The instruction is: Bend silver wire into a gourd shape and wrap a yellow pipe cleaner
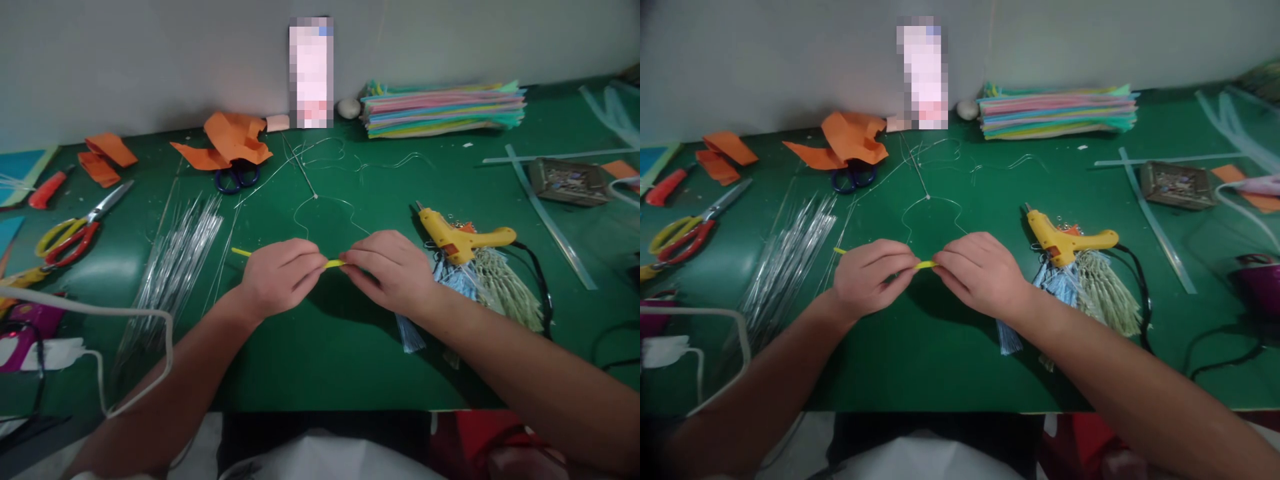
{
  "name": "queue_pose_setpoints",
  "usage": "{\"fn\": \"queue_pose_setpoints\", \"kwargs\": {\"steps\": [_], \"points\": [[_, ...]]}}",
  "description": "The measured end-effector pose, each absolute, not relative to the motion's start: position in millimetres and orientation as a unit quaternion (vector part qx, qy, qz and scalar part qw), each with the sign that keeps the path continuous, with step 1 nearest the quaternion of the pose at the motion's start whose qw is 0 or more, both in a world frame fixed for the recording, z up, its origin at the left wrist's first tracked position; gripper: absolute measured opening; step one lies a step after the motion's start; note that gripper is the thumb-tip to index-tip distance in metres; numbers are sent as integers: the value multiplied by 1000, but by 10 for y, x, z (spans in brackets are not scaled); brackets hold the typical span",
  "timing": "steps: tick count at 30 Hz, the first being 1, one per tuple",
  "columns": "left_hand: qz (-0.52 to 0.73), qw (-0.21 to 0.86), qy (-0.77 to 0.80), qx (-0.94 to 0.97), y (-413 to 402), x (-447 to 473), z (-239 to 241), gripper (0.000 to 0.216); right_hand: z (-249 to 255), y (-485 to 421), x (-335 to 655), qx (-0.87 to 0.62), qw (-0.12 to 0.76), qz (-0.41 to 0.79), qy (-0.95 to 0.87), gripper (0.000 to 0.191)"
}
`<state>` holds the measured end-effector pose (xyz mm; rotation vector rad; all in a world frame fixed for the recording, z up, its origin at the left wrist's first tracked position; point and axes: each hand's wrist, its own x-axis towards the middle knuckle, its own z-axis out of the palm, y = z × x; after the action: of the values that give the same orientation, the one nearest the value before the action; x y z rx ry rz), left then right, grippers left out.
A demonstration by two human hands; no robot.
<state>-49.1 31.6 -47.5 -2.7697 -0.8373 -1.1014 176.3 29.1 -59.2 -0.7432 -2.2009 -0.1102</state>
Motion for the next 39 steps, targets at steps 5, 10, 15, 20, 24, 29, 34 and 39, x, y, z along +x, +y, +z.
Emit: {"fn": "queue_pose_setpoints", "kwargs": {"steps": [5,10,15,20,24,29,34,39], "points": [[-345,34,-272,-898,303,-458,-490,12,-589,284,1759,-286,406,-45,-867,9],[-351,55,-268,-895,274,-427,-493,12,-584,283,1748,-280,409,-46,-867,9],[-371,68,-254,-891,253,-414,-489,15,-579,272,1738,-276,407,-51,-869,8],[-356,67,-265,-894,283,-431,-491,13,-592,264,1749,-289,408,-49,-864,8],[-363,71,-288,-883,295,-453,-465,13,-585,264,1761,-306,416,-47,-855,11],[-375,105,-302,-870,268,-430,-427,9,-540,255,1748,-328,403,-87,-850,7],[-380,145,-292,-866,250,-416,-417,14,-522,232,1730,-349,376,-138,-847,4],[-367,167,-251,-880,244,-406,-403,26,-530,220,1731,-335,371,-96,-861,3]]}}
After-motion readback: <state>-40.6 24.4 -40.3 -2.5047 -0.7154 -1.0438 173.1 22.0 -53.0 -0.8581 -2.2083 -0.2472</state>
